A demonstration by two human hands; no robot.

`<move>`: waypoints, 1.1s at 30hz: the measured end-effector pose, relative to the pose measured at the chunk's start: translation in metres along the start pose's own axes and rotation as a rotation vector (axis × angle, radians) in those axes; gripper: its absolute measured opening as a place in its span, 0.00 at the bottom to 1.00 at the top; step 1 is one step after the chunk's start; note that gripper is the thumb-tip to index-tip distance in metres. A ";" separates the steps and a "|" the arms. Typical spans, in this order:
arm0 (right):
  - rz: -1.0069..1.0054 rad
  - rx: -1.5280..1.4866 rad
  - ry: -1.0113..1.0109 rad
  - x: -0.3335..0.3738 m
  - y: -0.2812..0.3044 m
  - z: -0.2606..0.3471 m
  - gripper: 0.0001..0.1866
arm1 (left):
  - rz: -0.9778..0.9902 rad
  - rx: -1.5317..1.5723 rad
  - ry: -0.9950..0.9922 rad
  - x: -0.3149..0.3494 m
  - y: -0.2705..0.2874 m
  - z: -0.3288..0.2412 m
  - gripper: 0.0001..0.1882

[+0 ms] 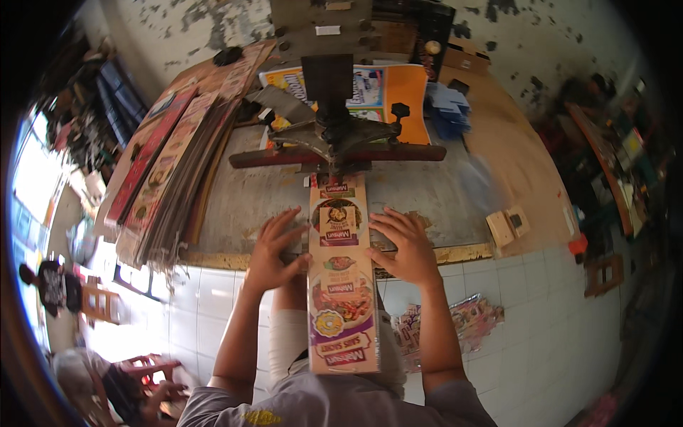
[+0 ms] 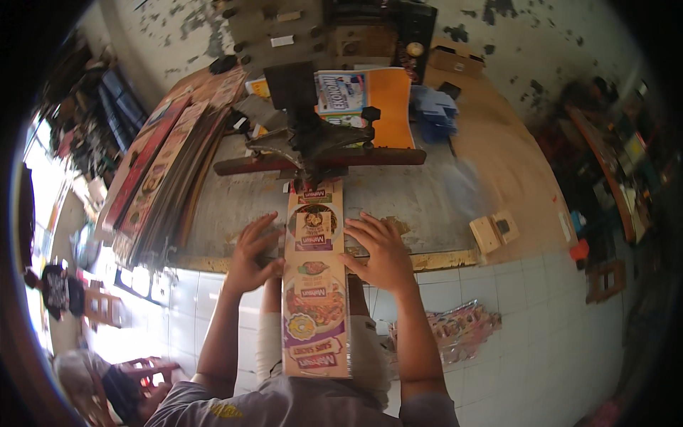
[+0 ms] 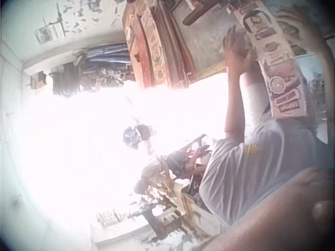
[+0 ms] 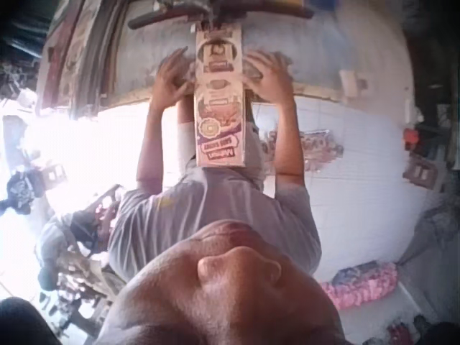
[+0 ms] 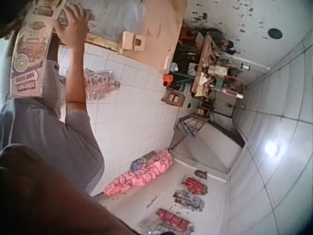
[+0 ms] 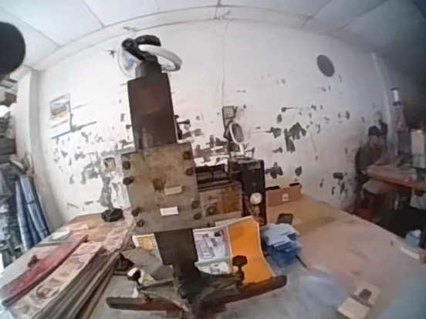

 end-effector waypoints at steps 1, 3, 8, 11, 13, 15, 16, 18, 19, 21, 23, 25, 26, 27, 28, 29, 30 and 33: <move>0.024 0.061 0.038 0.001 -0.003 0.001 0.30 | -0.032 0.002 0.033 0.002 0.001 0.003 0.30; 0.022 0.054 0.061 0.004 -0.004 -0.001 0.30 | -0.088 -0.006 0.077 0.003 0.001 0.006 0.29; 0.068 0.031 0.098 0.002 -0.002 0.000 0.30 | -0.137 -0.078 0.197 0.005 -0.002 0.009 0.32; 0.077 -0.016 0.088 0.000 -0.001 -0.003 0.30 | -0.168 -0.084 0.241 0.007 -0.002 0.010 0.33; 0.088 -0.011 0.078 0.004 -0.003 -0.004 0.30 | -0.155 -0.091 0.264 0.009 -0.006 0.010 0.34; 0.103 -0.009 0.073 0.002 -0.001 -0.004 0.30 | -0.158 -0.087 0.271 0.008 -0.004 0.011 0.35; 0.107 -0.007 0.073 0.002 -0.001 -0.005 0.30 | -0.150 -0.080 0.270 0.007 -0.005 0.011 0.36; 0.113 -0.002 0.070 0.002 -0.003 -0.007 0.30 | -0.136 -0.086 0.269 0.007 -0.005 0.009 0.36; 0.110 -0.001 0.060 0.002 -0.004 -0.007 0.29 | -0.130 -0.085 0.257 0.007 -0.006 0.008 0.36; 0.111 0.013 0.057 0.001 -0.004 -0.006 0.29 | -0.126 -0.085 0.232 0.007 -0.004 0.008 0.35; 0.106 0.033 0.041 0.001 -0.003 -0.004 0.29 | -0.119 -0.076 0.195 0.008 -0.005 0.007 0.34; 0.088 0.049 0.027 0.001 -0.004 -0.003 0.28 | -0.097 -0.092 0.196 0.009 -0.005 0.008 0.35; 0.079 0.060 0.017 0.001 -0.003 -0.001 0.28 | -0.086 -0.098 0.195 0.010 -0.005 0.009 0.36; 0.070 0.083 0.023 -0.001 -0.003 0.001 0.27 | -0.083 -0.108 0.184 0.010 -0.007 0.011 0.36; 0.072 0.087 0.022 -0.001 -0.002 0.002 0.27 | -0.082 -0.114 0.175 0.012 -0.010 0.013 0.36; 0.072 0.086 0.020 -0.001 -0.003 0.001 0.27 | -0.077 -0.126 0.165 0.013 -0.012 0.014 0.36; 0.073 0.084 0.019 -0.002 -0.003 -0.001 0.27 | -0.072 -0.121 0.145 0.012 -0.012 0.013 0.36; 0.038 0.062 0.016 -0.001 -0.002 -0.002 0.26 | -0.035 -0.107 0.098 0.016 -0.013 0.012 0.36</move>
Point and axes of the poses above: each hand's wrist, its own x-axis away from the middle knuckle, its own y-axis out of the back of the hand, z = x × y, the point moved 9 cm from there along -x, towards the middle knuckle, and after that the axes turned 5 degrees about -x, right-handed, at the moved point
